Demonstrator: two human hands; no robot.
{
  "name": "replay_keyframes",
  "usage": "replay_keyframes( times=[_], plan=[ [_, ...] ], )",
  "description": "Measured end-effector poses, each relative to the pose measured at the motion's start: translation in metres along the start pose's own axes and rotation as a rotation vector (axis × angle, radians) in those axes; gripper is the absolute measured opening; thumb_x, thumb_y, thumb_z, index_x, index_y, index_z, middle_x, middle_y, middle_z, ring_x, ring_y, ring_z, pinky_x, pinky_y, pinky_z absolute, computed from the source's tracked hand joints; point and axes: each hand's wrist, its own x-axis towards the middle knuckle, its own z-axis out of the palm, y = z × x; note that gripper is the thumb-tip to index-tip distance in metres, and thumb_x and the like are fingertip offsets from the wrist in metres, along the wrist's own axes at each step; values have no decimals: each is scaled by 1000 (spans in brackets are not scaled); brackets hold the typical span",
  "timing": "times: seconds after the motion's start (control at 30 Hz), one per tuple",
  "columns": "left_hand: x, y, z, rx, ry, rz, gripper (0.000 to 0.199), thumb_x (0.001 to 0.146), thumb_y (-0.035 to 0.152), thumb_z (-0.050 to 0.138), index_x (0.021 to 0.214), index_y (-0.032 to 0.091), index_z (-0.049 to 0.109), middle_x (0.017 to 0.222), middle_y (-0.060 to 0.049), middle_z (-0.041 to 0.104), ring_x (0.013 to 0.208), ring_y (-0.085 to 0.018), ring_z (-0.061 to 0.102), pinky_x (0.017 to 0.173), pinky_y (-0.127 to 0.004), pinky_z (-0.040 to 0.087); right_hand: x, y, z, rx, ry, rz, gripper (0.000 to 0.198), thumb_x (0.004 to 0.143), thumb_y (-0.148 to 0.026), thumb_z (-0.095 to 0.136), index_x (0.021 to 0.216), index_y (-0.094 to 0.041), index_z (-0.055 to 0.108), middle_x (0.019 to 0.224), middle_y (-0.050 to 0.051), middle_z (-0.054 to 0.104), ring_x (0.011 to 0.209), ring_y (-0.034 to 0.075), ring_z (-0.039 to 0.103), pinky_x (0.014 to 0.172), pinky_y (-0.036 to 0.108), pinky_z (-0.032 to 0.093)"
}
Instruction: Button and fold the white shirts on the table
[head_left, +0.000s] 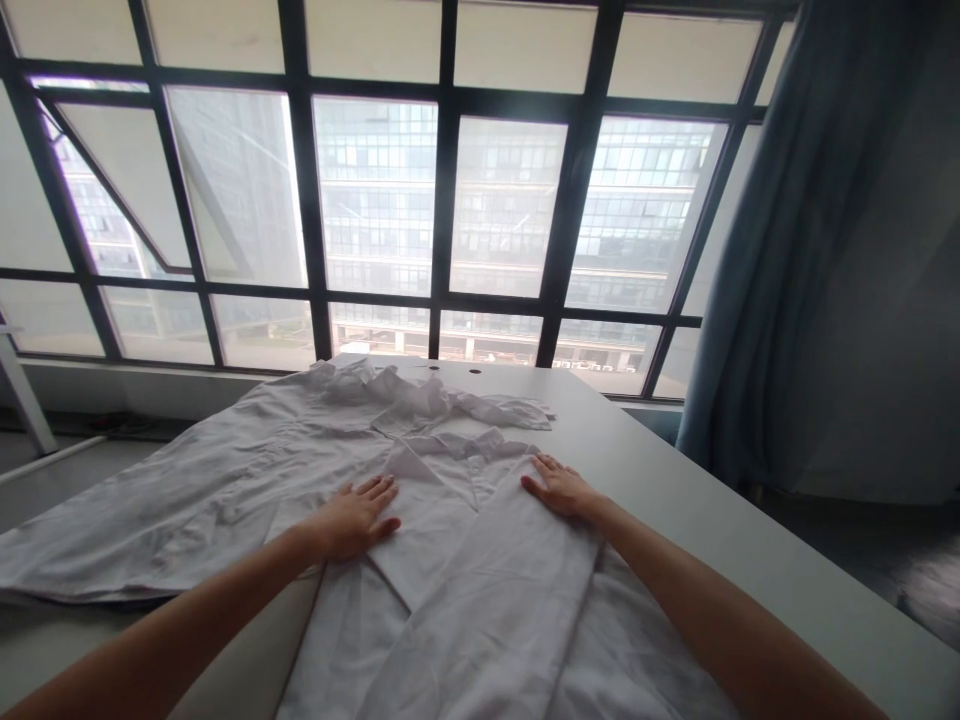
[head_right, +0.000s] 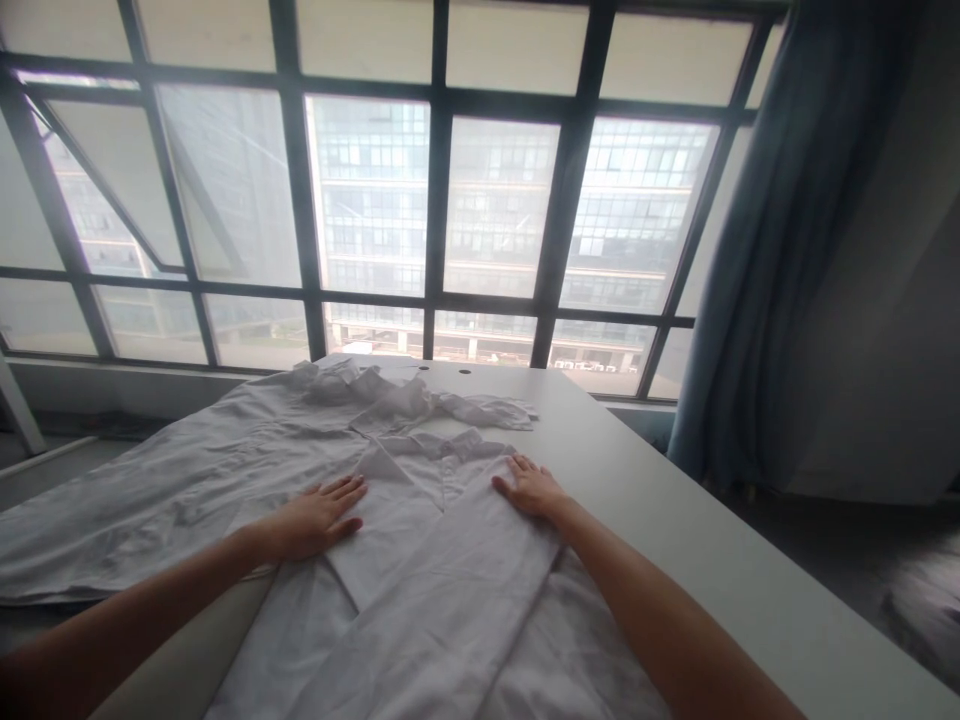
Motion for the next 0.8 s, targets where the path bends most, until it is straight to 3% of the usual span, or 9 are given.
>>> replay_keyframes(
  times=[0.13, 0.23, 0.33, 0.43, 0.63, 0.8],
  plan=[
    [33, -10, -14, 47, 96, -112, 55, 98, 51, 41, 144, 22, 51, 157, -12, 39, 142, -30, 40, 114, -47, 32, 17, 5, 5, 14, 54, 86, 74, 101, -57, 23, 157, -10, 24, 164, 14, 20, 151, 23, 19, 121, 39, 18],
    [68, -17, -24, 21, 123, -257, 48, 95, 49, 46, 128, 18, 64, 141, -17, 57, 132, -34, 50, 104, -46, 41, 32, 2, 2, -9, 135, 175, 71, 100, -55, 31, 155, -10, 31, 159, 18, 33, 145, 28, 32, 116, 41, 28],
    [100, -25, -29, -102, 159, -362, 39, 92, 48, 52, 99, 16, 74, 119, -17, 69, 117, -32, 60, 94, -37, 46, 47, -1, -4, -37, 232, 250, 61, 97, -51, 44, 142, -12, 52, 147, 20, 48, 135, 31, 45, 106, 42, 40],
    [122, -33, -30, -198, 171, -413, 27, 86, 42, 62, 91, 17, 74, 105, -11, 74, 101, -25, 67, 81, -28, 47, 62, 2, -11, 9, 234, 281, 46, 93, -47, 54, 120, -14, 68, 135, 20, 58, 128, 32, 52, 101, 41, 45],
    [142, -40, -25, -277, 191, -467, 18, 78, 35, 72, 83, 18, 75, 95, -9, 76, 93, -24, 68, 72, -25, 45, 82, 11, -17, 134, 217, 295, 28, 88, -36, 61, 106, -20, 74, 112, 10, 74, 107, 24, 68, 87, 30, 52],
    [139, -37, -28, -323, 255, -481, 19, 81, 35, 69, 84, 18, 75, 94, -9, 76, 91, -23, 69, 71, -25, 45, 76, 2, -18, 169, 288, 313, 28, 88, -34, 58, 107, -20, 74, 113, 12, 73, 107, 28, 68, 86, 33, 53]
  ],
)
